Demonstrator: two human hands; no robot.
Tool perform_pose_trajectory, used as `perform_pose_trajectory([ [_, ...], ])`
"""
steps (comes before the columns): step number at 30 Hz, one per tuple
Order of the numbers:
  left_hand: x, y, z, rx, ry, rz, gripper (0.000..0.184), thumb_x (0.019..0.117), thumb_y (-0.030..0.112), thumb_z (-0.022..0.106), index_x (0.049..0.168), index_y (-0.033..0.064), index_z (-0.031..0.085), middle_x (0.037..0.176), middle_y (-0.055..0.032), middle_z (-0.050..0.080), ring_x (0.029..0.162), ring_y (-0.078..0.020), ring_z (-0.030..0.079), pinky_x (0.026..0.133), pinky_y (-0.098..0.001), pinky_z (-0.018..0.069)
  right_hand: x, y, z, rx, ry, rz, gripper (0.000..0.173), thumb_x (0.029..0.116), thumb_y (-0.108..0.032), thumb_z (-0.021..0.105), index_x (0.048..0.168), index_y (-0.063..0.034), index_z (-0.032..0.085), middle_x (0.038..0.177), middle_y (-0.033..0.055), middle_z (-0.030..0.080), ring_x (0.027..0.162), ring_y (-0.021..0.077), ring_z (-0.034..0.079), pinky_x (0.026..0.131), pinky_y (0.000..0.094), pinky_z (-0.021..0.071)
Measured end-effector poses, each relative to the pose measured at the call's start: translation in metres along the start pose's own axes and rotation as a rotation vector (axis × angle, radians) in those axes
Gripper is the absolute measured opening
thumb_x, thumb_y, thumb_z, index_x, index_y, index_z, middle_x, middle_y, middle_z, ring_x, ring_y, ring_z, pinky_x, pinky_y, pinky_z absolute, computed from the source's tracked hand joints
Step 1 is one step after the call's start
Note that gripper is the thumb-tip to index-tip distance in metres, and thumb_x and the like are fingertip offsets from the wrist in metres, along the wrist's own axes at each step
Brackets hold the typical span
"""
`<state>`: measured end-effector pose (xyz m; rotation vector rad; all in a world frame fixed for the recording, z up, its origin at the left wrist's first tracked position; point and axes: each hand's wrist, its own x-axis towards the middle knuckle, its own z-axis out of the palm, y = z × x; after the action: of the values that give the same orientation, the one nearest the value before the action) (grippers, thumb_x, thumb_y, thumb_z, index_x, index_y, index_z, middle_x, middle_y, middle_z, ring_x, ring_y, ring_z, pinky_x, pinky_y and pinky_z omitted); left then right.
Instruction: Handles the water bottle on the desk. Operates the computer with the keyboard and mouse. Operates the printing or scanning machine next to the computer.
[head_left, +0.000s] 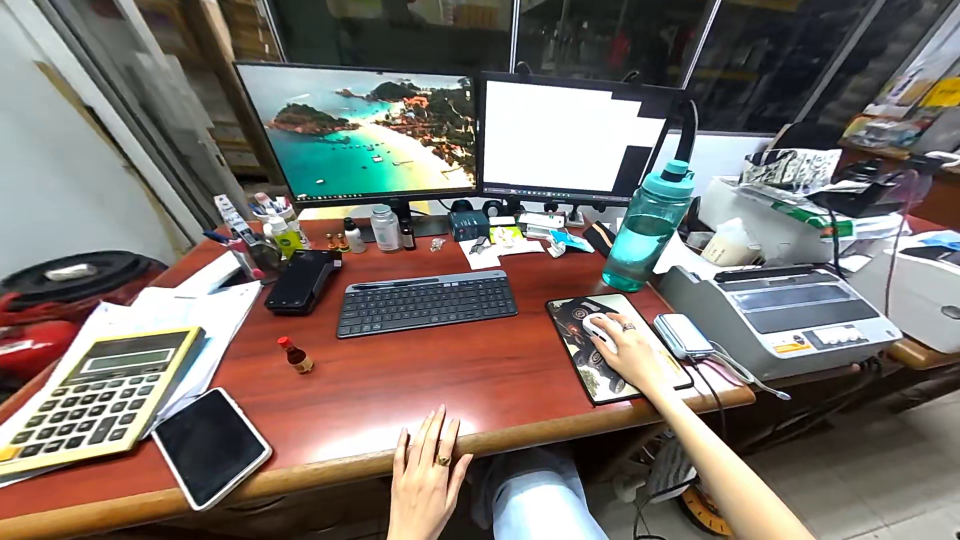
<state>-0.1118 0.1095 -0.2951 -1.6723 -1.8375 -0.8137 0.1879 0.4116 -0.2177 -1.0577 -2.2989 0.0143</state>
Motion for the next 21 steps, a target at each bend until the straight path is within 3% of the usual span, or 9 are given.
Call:
perform_pose_trajectory([
  [13, 0.0007, -0.0018, -0.0012, -0.004, -0.014, -0.008, 0.060, 0.1059, 0.056, 0.035, 0.139, 0.0161, 0.064, 0.145, -0.0106, 0.061, 0.137, -0.0253, 0.055, 0.115, -0.0495, 0.0327, 0.0014, -0.0020, -0.0025, -0.028, -0.049, 0.083, 0.043, 0.1031, -0.035, 0.055, 0.137, -0.0121, 0.065, 0.141, 0.0247, 0.059, 0.129, 0.0457, 0.057, 0.102, 0.0596, 0.0485],
  [21, -0.0002, -0.0023, -0.0005, -0.019, -0.013, -0.012, 0.059, 0.1053, 0.056, 0.037, 0.138, 0.0156, 0.065, 0.145, -0.0108, 0.062, 0.136, -0.0261, 0.056, 0.115, -0.0507, 0.0339, 0.0018, -0.0017, -0.0020, -0.027, -0.050, 0.100, 0.041, 0.1036, -0.036, 0.056, 0.139, -0.0182, 0.064, 0.143, 0.0241, 0.057, 0.130, 0.0452, 0.056, 0.100, 0.0606, 0.0495],
])
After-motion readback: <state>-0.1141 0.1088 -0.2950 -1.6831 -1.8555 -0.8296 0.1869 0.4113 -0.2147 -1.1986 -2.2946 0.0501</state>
